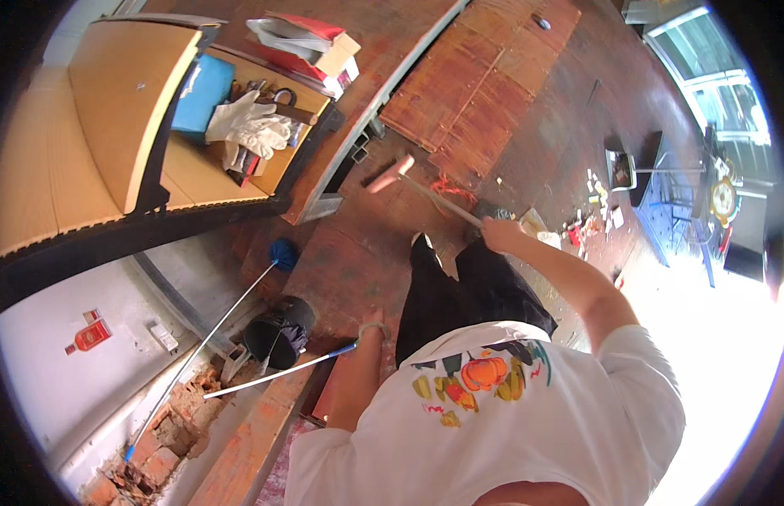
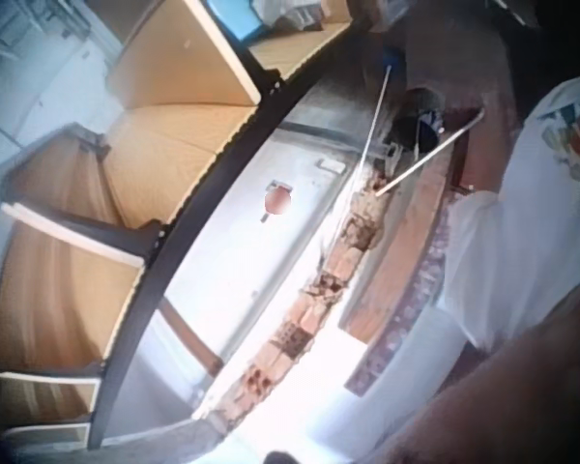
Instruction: The person sweeps debris on a wooden floor using a broom and dustpan, gathering small pieces of paper and other trash into the dustpan. They also untangle a yellow extension cord and place it on a nearby table before continuing to sweep and collect debris.
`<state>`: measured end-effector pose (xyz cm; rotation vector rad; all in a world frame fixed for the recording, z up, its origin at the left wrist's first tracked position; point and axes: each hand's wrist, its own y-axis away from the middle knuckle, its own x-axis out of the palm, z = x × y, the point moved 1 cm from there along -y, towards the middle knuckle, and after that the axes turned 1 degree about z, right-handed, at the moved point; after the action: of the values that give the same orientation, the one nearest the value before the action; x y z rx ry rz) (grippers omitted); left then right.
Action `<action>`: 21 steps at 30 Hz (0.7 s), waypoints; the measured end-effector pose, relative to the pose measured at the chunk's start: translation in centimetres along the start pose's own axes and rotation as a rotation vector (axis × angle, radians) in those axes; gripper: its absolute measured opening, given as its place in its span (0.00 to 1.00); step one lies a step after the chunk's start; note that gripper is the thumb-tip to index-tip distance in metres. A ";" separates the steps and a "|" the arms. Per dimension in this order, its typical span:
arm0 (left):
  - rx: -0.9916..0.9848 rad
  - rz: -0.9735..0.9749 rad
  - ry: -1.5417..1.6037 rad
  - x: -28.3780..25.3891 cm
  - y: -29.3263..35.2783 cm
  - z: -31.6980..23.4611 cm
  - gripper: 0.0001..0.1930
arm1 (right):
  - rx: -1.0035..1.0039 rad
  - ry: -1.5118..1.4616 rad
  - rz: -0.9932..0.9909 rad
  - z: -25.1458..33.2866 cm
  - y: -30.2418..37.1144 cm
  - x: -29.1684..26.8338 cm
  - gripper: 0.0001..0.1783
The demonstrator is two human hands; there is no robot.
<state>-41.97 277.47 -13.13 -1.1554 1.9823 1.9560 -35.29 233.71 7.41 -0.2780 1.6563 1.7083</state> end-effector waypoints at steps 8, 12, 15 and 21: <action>-0.093 0.161 0.246 -4.9 7.8 -2.1 0.17 | 0.205 -0.177 0.045 -4.2 -4.0 11.6 0.16; -0.060 0.128 0.438 -2.4 4.0 -0.1 0.16 | 0.308 -0.105 0.040 -12.8 4.7 18.3 0.18; -0.052 0.240 0.420 -0.7 5.3 -3.4 0.14 | 0.504 -0.120 0.138 -20.4 11.4 25.8 0.19; 0.153 0.288 0.047 4.5 7.0 -10.1 0.14 | 0.642 -0.403 -0.003 -25.2 25.7 30.8 0.15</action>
<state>-45.08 265.61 -8.61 -0.9322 2.3908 1.8691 -81.40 223.19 4.74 0.3464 1.7763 1.0539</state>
